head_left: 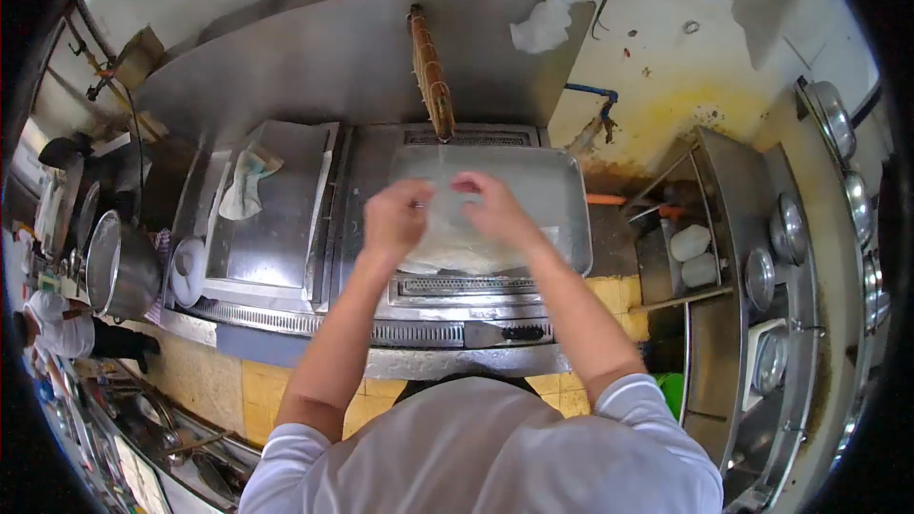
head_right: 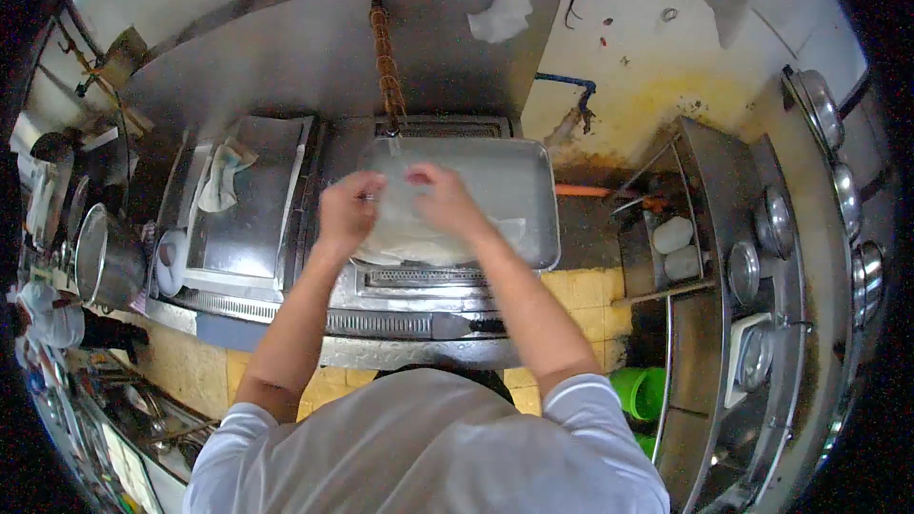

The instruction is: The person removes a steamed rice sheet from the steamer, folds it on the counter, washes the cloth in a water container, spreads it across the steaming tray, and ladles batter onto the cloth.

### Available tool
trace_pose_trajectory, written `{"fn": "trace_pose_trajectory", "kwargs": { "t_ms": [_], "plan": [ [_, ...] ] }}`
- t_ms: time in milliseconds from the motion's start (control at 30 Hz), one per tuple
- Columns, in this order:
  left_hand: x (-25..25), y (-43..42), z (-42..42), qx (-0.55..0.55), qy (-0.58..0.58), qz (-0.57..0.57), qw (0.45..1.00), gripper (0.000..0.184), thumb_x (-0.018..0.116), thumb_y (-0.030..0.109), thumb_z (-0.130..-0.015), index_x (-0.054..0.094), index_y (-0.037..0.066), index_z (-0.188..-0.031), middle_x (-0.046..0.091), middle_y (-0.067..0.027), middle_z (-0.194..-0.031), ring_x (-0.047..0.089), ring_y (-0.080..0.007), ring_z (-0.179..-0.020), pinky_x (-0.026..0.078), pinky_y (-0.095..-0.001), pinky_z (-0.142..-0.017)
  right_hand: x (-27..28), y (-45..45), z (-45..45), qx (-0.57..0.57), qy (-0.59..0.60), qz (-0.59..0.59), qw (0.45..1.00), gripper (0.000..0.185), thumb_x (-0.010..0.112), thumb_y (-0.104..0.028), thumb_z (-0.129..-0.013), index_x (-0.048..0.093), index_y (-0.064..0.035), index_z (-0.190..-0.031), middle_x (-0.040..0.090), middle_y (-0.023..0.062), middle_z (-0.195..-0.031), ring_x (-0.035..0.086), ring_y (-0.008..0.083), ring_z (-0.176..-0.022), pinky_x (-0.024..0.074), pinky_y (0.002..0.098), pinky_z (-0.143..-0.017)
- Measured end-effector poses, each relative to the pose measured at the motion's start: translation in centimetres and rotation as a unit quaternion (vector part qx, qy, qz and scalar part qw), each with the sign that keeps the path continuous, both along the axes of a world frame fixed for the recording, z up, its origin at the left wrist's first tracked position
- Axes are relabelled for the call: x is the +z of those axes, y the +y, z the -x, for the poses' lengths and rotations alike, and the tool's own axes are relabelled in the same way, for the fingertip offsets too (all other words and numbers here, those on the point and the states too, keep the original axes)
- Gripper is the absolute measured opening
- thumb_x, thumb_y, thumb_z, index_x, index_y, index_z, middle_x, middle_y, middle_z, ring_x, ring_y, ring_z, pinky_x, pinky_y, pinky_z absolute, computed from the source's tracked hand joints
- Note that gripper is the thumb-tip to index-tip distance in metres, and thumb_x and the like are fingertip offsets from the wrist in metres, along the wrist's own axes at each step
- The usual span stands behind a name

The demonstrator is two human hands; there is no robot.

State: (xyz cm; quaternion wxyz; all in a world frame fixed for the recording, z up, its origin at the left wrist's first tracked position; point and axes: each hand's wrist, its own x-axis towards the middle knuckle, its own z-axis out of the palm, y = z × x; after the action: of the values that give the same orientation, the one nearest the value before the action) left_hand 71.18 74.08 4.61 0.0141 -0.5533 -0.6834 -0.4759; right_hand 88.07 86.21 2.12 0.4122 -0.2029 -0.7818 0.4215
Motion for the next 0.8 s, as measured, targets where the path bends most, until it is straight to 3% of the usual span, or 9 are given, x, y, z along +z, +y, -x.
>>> {"fn": "trace_pose_trajectory", "kwargs": {
  "t_ms": [100, 233, 333, 400, 467, 567, 667, 767, 800],
  "plan": [
    [2.9, 1.0, -0.7, -0.022, -0.007, -0.053, 0.998, 0.033, 0.058, -0.010, -0.074, 0.075, 0.004, -0.098, 0.075, -0.0149, -0.096, 0.074, -0.0257, -0.088, 0.058, -0.0352, -0.079, 1.0, -3.0, 1.1, 0.062, -0.178, 0.196, 0.962, 0.024, 0.056, -0.005, -0.080, 0.069, 0.0012, -0.100, 0.070, 0.0264, -0.092, 0.068, 0.0422, -0.095, 0.0529, 0.0470, -0.087],
    [4.0, -0.7, 5.6, 0.089, -0.129, -0.102, 0.982, 0.023, 0.061, -0.006, -0.081, 0.075, 0.001, -0.099, 0.076, -0.0125, -0.090, 0.072, -0.0191, -0.084, 0.056, -0.0321, -0.080, -8.2, 2.4, -7.4, -0.095, -0.370, 0.012, 0.924, 0.025, 0.056, -0.005, -0.079, 0.070, 0.0006, -0.100, 0.070, 0.0279, -0.098, 0.067, 0.0435, -0.097, 0.0530, 0.0465, -0.088],
    [-1.3, 0.7, 4.9, 0.013, -0.152, -0.056, 0.987, 0.015, 0.068, 0.003, -0.088, 0.076, 0.003, -0.101, 0.076, -0.0130, -0.087, 0.073, -0.0215, -0.085, 0.056, -0.0325, -0.081, -5.5, 2.9, -8.5, -0.100, -0.409, 0.028, 0.907, 0.027, 0.058, -0.003, -0.080, 0.069, 0.0021, -0.104, 0.072, 0.0205, -0.096, 0.070, 0.0283, -0.099, 0.0536, 0.0397, -0.088],
    [-2.1, 2.6, 0.8, -0.041, -0.123, -0.013, 0.991, 0.015, 0.068, 0.010, -0.090, 0.076, 0.003, -0.101, 0.075, -0.0163, -0.091, 0.074, -0.0266, -0.088, 0.055, -0.0344, -0.081, -3.8, 1.8, -5.3, -0.031, -0.113, 0.045, 0.992, 0.024, 0.064, -0.009, -0.084, 0.069, 0.0035, -0.104, 0.073, 0.0178, -0.102, 0.069, 0.0258, -0.102, 0.0534, 0.0388, -0.090],
    [-3.4, 4.8, -1.8, -0.075, -0.183, 0.023, 0.980, 0.018, 0.067, 0.016, -0.093, 0.075, 0.002, -0.101, 0.075, -0.0192, -0.093, 0.074, -0.0291, -0.088, 0.054, -0.0358, -0.079, -0.8, 0.3, -1.1, 0.005, 0.017, 0.176, 0.984, 0.023, 0.068, -0.015, -0.089, 0.070, 0.0041, -0.102, 0.073, 0.0143, -0.094, 0.069, 0.0240, -0.094, 0.0533, 0.0387, -0.082],
    [-3.5, 6.4, -3.0, -0.103, -0.228, 0.057, 0.967, 0.025, 0.063, 0.023, -0.097, 0.074, 0.001, -0.104, 0.073, -0.0229, -0.093, 0.073, -0.0316, -0.087, 0.052, -0.0376, -0.075, 2.4, 0.6, -0.8, -0.037, -0.194, 0.147, 0.969, 0.022, 0.066, -0.017, -0.095, 0.070, 0.0039, -0.098, 0.072, 0.0140, -0.085, 0.066, 0.0217, -0.082, 0.0507, 0.0378, -0.074],
    [-3.3, 5.0, -4.2, -0.161, -0.233, 0.138, 0.949, 0.033, 0.059, 0.031, -0.100, 0.073, 0.002, -0.106, 0.071, -0.0249, -0.090, 0.072, -0.0342, -0.084, 0.051, -0.0397, -0.073, 3.9, 0.6, -2.6, -0.144, -0.141, 0.022, 0.979, 0.027, 0.063, -0.021, -0.097, 0.068, 0.0047, -0.093, 0.066, 0.0244, -0.082, 0.066, 0.0295, -0.079, 0.0491, 0.0431, -0.073],
    [-2.8, 1.6, -5.5, -0.216, -0.179, 0.235, 0.931, 0.037, 0.058, 0.038, -0.101, 0.073, 0.005, -0.107, 0.070, -0.0252, -0.088, 0.070, -0.0379, -0.082, 0.052, -0.0418, -0.074, 5.7, 2.1, -5.1, -0.217, -0.096, 0.010, 0.971, 0.027, 0.062, -0.021, -0.097, 0.069, 0.0042, -0.091, 0.066, 0.0216, -0.078, 0.065, 0.0294, -0.075, 0.0489, 0.0421, -0.072],
    [-3.5, 0.9, -5.1, -0.214, -0.143, 0.239, 0.936, 0.039, 0.057, 0.040, -0.101, 0.074, 0.006, -0.106, 0.070, -0.0251, -0.088, 0.070, -0.0392, -0.082, 0.052, -0.0424, -0.074, 6.8, 2.7, -6.0, -0.235, -0.076, 0.018, 0.969, 0.027, 0.061, -0.020, -0.098, 0.069, 0.0040, -0.092, 0.066, 0.0136, -0.077, 0.060, 0.0218, -0.075, 0.0479, 0.0380, -0.071]
  ]
}}
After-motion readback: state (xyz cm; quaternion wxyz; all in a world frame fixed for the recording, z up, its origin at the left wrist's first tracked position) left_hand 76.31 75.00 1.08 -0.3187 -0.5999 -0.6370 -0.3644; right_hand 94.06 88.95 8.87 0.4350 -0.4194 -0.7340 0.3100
